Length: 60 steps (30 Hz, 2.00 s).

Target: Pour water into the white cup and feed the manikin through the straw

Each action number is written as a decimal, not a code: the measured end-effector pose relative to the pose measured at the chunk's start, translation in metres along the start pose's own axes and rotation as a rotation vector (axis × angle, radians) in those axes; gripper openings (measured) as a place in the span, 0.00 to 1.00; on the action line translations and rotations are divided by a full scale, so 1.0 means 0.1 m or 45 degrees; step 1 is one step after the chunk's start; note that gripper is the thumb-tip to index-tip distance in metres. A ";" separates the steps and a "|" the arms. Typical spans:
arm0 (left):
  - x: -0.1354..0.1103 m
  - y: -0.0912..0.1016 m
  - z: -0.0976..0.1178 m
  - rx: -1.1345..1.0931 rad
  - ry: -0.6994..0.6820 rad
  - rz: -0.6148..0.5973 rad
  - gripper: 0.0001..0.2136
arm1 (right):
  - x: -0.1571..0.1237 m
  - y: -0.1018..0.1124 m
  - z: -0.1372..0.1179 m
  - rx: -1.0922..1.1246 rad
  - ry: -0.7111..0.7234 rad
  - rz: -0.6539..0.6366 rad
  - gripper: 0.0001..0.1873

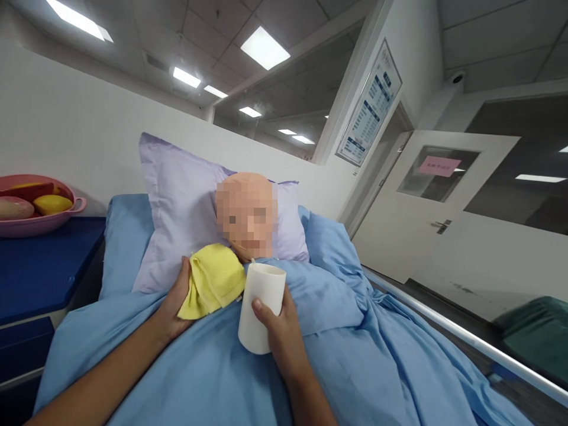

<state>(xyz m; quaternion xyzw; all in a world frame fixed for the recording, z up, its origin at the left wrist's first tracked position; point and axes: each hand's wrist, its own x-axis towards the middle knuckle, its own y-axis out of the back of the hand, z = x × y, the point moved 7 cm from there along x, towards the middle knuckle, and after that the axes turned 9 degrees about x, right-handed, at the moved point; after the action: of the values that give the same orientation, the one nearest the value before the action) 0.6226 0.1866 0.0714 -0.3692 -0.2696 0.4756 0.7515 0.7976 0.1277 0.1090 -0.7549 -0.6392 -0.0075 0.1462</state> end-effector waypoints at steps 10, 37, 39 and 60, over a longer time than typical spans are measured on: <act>-0.07 0.04 0.02 0.138 0.051 0.074 0.25 | 0.04 0.09 0.01 -0.080 0.019 -0.019 0.37; 0.03 0.11 0.07 -0.101 0.009 0.073 0.29 | -0.03 -0.05 -0.08 -0.252 0.107 -0.038 0.35; 0.04 0.09 0.06 -0.113 0.030 0.053 0.28 | -0.03 -0.05 -0.08 -0.245 0.103 -0.039 0.35; 0.00 0.13 0.04 0.102 0.014 0.077 0.38 | -0.01 0.03 0.04 -0.110 0.054 0.019 0.35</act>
<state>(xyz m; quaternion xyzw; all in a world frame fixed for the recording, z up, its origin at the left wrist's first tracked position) 0.6128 0.1914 0.0638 -0.3494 -0.2348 0.5066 0.7524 0.8001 0.1269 0.1047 -0.7651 -0.6292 -0.0500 0.1273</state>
